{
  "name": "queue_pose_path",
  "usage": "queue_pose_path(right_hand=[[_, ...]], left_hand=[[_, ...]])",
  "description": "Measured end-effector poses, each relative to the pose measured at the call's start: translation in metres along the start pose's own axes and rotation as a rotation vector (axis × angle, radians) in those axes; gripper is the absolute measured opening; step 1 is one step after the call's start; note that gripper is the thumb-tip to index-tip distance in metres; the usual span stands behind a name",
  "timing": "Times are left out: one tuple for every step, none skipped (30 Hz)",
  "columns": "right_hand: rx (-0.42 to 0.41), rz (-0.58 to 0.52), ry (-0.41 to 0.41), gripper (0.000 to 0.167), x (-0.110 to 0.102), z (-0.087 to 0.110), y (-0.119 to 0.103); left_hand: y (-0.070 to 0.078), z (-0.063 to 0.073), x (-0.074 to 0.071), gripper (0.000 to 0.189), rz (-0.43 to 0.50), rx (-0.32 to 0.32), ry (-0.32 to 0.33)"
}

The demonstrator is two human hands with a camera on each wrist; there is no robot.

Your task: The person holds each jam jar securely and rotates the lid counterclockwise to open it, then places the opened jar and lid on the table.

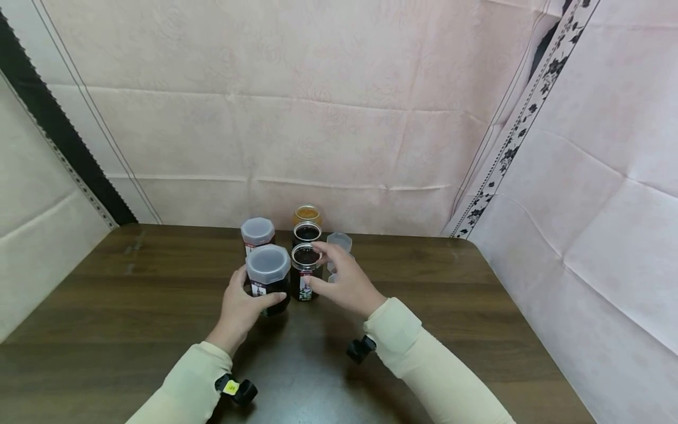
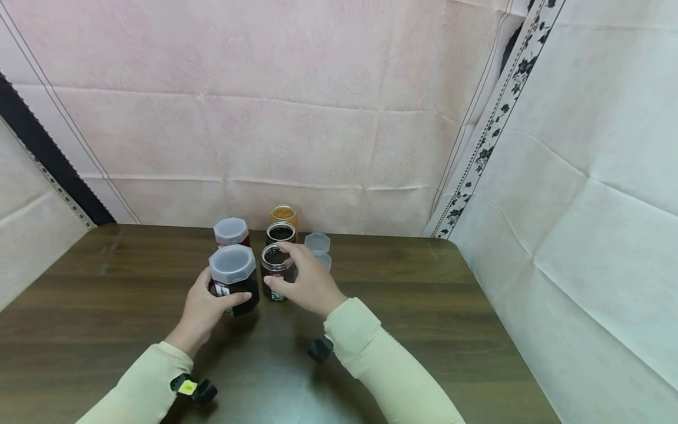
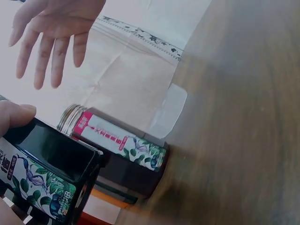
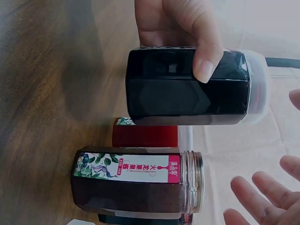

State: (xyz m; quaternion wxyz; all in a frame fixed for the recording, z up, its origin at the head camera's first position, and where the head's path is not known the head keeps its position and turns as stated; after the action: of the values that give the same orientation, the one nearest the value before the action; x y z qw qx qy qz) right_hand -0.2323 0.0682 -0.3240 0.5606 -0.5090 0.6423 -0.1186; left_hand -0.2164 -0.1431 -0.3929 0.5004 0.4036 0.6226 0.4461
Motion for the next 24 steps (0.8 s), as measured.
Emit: queue_pose_path(right_hand=[[0.001,0.003,-0.003,0.063,0.000,0.000,0.000],[0.003,0.008,-0.007,0.064,0.000,0.001,0.000],[0.006,0.012,-0.009,0.065,0.000,0.001,0.000],[0.010,0.017,-0.013,0.065,-0.001,0.001,0.000],[0.010,0.024,-0.015,0.066,-0.001,0.001,0.000],[0.009,0.031,-0.019,0.067,-0.001,0.001,-0.001],[0.012,0.039,-0.024,0.068,-0.001,0.002,-0.001],[0.012,0.046,-0.028,0.068,-0.002,0.001,-0.002],[0.013,0.052,-0.033,0.068,-0.002,0.002,-0.002],[0.017,0.058,-0.039,0.069,-0.003,0.002,-0.003],[0.016,0.066,-0.044,0.069,-0.003,0.002,-0.004],[0.019,0.076,-0.047,0.069,-0.003,0.002,-0.005],[0.022,0.086,-0.051,0.069,-0.004,0.002,-0.006],[0.027,0.100,-0.053,0.069,-0.005,0.003,-0.007],[0.029,0.113,-0.054,0.069,-0.005,0.003,-0.008],[0.029,0.127,-0.055,0.069,-0.006,0.003,-0.010],[0.027,0.140,-0.055,0.068,-0.007,0.003,-0.011],[0.027,0.150,-0.056,0.068,-0.007,0.004,-0.012],[0.024,0.158,-0.057,0.068,-0.007,0.004,-0.013],[0.022,0.169,-0.058,0.068,-0.008,0.004,-0.014],[0.017,0.179,-0.058,0.068,-0.008,0.004,-0.015],[0.014,0.193,-0.058,0.068,-0.008,0.004,-0.016],[0.012,0.210,-0.058,0.068,-0.008,0.004,-0.017],[0.009,0.224,-0.057,0.068,-0.008,0.005,-0.019]], left_hand=[[0.000,0.001,0.002,0.088,0.000,0.007,0.000],[-0.001,0.001,0.003,0.087,0.000,0.014,-0.001],[-0.001,0.002,0.005,0.086,-0.002,0.023,-0.001],[-0.001,0.003,0.006,0.085,-0.004,0.032,0.000],[-0.001,0.003,0.007,0.084,-0.006,0.040,0.001],[-0.001,0.004,0.009,0.084,-0.007,0.049,0.004],[-0.001,0.004,0.010,0.084,-0.011,0.055,0.003],[-0.001,0.005,0.011,0.084,-0.013,0.061,0.003],[-0.001,0.005,0.013,0.084,-0.016,0.067,0.005],[-0.001,0.006,0.014,0.085,-0.020,0.071,0.005],[-0.001,0.007,0.015,0.085,-0.022,0.073,0.003],[0.000,0.008,0.017,0.086,-0.025,0.077,0.002],[0.000,0.008,0.018,0.086,-0.028,0.078,0.000],[0.000,0.009,0.019,0.086,-0.033,0.079,-0.002],[0.001,0.010,0.020,0.086,-0.043,0.081,-0.004],[0.001,0.010,0.021,0.086,-0.050,0.084,-0.006],[0.001,0.011,0.022,0.086,-0.055,0.088,-0.006],[0.002,0.012,0.023,0.086,-0.061,0.091,-0.007],[0.002,0.012,0.023,0.086,-0.064,0.092,-0.008],[0.002,0.013,0.024,0.085,-0.066,0.096,-0.008],[0.003,0.014,0.025,0.085,-0.063,0.100,-0.007],[0.003,0.015,0.026,0.085,-0.060,0.101,-0.008],[0.003,0.015,0.027,0.084,-0.055,0.103,-0.009],[0.003,0.016,0.029,0.084,-0.051,0.105,-0.010]])
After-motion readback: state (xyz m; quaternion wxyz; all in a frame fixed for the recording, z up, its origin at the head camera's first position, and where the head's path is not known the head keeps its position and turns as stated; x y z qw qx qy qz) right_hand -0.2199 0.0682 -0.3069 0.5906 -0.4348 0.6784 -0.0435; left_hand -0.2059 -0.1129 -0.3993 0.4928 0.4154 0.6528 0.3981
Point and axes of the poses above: each hand's wrist, its own z-axis away from the middle knuckle, its own x-axis out of the palm, y = z × x, the point moved 2 cm from there along -z, towards the middle knuckle, and after that the axes turned 3 degrees about y, right-handed, at the moved point
